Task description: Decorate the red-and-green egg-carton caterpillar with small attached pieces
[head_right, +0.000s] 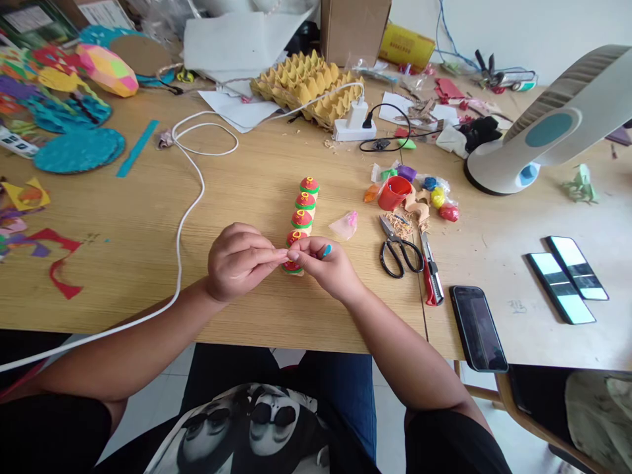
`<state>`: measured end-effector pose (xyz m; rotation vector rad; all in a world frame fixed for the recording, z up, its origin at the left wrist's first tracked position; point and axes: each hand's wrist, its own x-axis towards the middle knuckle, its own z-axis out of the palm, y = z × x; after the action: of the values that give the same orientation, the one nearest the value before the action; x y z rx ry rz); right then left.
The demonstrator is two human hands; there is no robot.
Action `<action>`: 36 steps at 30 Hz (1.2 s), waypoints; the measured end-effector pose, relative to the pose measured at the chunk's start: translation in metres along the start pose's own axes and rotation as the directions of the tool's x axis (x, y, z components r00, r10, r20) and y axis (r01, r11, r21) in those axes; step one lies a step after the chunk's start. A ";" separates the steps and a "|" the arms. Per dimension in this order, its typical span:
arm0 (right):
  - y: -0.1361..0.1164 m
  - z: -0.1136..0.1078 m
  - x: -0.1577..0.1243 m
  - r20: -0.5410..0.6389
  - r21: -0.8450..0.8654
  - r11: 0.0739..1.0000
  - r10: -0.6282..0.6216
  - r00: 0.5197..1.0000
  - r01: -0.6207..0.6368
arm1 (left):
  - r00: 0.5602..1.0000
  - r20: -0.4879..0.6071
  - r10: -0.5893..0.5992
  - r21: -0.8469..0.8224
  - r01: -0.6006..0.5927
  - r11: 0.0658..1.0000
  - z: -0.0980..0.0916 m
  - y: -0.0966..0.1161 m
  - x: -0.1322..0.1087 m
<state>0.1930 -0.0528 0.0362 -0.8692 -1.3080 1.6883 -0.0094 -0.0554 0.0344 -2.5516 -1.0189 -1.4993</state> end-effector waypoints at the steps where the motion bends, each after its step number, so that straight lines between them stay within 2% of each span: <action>1: 0.000 0.001 -0.001 -0.006 -0.008 1.000 -0.006 1.000 0.006 | 0.999 -0.021 0.036 0.020 -0.036 0.999 0.000 0.000 0.000; 4: -0.001 0.002 -0.001 -0.047 -0.032 0.999 -0.028 0.999 0.027 | 0.994 -0.050 0.096 0.076 -0.092 0.993 -0.001 0.000 0.000; 7: -0.001 0.001 0.000 -0.104 -0.025 0.999 -0.043 0.994 0.041 | 0.995 -0.054 0.080 0.088 -0.075 0.993 0.000 0.002 0.002; 10: -0.001 -0.001 0.002 -0.113 0.094 0.995 0.022 0.993 -0.012 | 0.998 -0.069 0.000 0.039 0.003 0.999 0.001 0.003 0.005; 14: -0.004 -0.003 0.004 -0.040 0.265 0.960 0.105 0.994 -0.091 | 0.992 -0.052 -0.115 -0.074 0.111 0.991 0.003 0.004 0.008; 18: -0.006 -0.003 0.004 0.013 0.288 0.953 0.097 0.995 -0.097 | 0.970 0.001 -0.242 -0.183 0.238 0.954 0.003 0.004 0.008; 22: -0.004 -0.004 0.003 -0.001 0.251 0.966 0.071 0.997 -0.068 | 0.949 0.039 -0.312 -0.284 0.310 0.908 0.005 0.004 0.008; 26: -0.001 -0.004 0.004 -0.023 0.196 0.977 0.084 0.996 -0.077 | 0.955 0.047 -0.292 -0.318 0.292 0.902 0.006 0.004 0.006; 36: 0.010 0.003 0.004 -0.104 0.091 0.995 0.058 0.993 -0.049 | 0.988 0.002 -0.157 -0.239 0.153 0.959 0.008 0.004 0.004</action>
<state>0.1872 -0.0519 0.0270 -0.9361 -1.1391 1.7044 -0.0002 -0.0538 0.0346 -2.6632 -1.1239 -1.7815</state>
